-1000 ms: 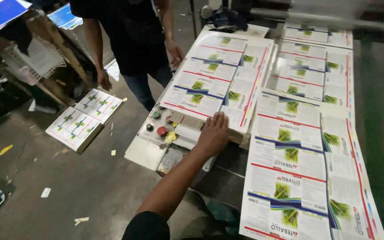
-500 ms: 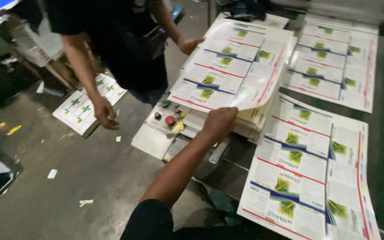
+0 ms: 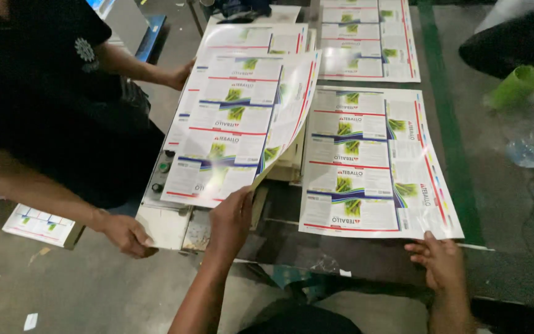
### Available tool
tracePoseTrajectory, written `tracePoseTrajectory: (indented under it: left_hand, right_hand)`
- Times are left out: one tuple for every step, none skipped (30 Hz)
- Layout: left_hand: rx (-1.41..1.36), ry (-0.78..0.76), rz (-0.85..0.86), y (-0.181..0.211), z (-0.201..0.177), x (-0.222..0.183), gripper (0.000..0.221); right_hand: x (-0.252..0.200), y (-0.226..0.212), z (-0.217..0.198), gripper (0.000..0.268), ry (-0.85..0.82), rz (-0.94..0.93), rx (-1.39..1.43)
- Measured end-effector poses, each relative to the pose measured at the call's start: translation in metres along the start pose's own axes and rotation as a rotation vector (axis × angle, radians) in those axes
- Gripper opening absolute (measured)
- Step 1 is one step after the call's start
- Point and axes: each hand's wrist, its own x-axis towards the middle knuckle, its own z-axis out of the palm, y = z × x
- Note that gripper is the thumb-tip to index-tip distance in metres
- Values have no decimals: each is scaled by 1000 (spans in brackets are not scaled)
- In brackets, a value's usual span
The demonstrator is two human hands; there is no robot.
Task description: Arranging and stacking printed sheets from a printing machine.
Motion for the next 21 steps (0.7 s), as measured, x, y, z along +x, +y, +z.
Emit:
tracePoseTrajectory:
  left_hand:
    - [7, 17, 9, 0, -1, -4, 18]
    - [15, 35, 17, 0, -2, -7, 18]
    - [14, 34, 20, 2, -3, -7, 18]
    - [1, 28, 7, 4, -3, -7, 19]
    - [-10, 21, -8, 6, -4, -8, 20]
    - [-8, 20, -7, 10, -8, -12, 20]
    - [5, 13, 13, 15, -10, -11, 21]
    - [19, 7, 33, 19, -12, -10, 22]
    - [19, 7, 33, 17, -9, -14, 22]
    - [19, 29, 85, 15, -5, -17, 23]
    - [16, 47, 137, 14, -1, -19, 25]
    - [13, 43, 137, 21, 2, -17, 25]
    - [-15, 18, 189, 30, 3, -17, 31]
    - [-44, -6, 240, 38, 4, -18, 38]
    - [-43, -6, 239, 44, 17, -22, 38]
    - [-60, -79, 273, 49, 29, -27, 33]
    - [-70, -144, 301, 54, 40, -34, 28]
    - [-62, -138, 293, 60, 49, -41, 28]
    - [-35, -315, 317, 65, 60, -47, 23]
    - [-10, -493, 338, 70, 70, -52, 20]
    - [4, -482, 320, 71, 79, -61, 20]
  right_hand:
    - [8, -6, 8, 34, -21, -22, -30]
    - [16, -12, 16, 34, -41, -44, -61]
    - [28, -12, 19, 34, -39, -45, -59]
    - [41, -12, 22, 38, -79, -30, -18]
    - [54, -11, 25, 42, -121, -14, 21]
    - [41, -13, 27, 42, -121, -12, 22]
    - [32, -18, 29, 47, -102, -11, 3]
    - [22, -23, 32, 55, -84, -10, -16]
    - [5, -25, 36, 55, -84, -10, -16]
    - [-11, -27, 40, 57, -67, 19, -59]
    - [-28, -29, 42, 59, -44, 50, -101]
    - [-33, -16, 43, 59, -40, 52, -101]
    - [-40, -3, 44, 54, -120, 90, -108]
    - [-47, 10, 45, 50, -200, 126, -115]
    - [-54, 15, 53, 50, -201, 127, -116]
    - [-62, 21, 62, 49, -304, 139, -89]
    - [-69, 26, 72, 47, -418, 151, -67]
    - [-73, 37, 78, 47, -429, 152, -73]
    - [-75, 46, 86, 45, -553, 107, -5]
    - [-76, 56, 94, 43, -677, 64, 63]
    - [-73, 66, 90, 43, -699, 70, 55]
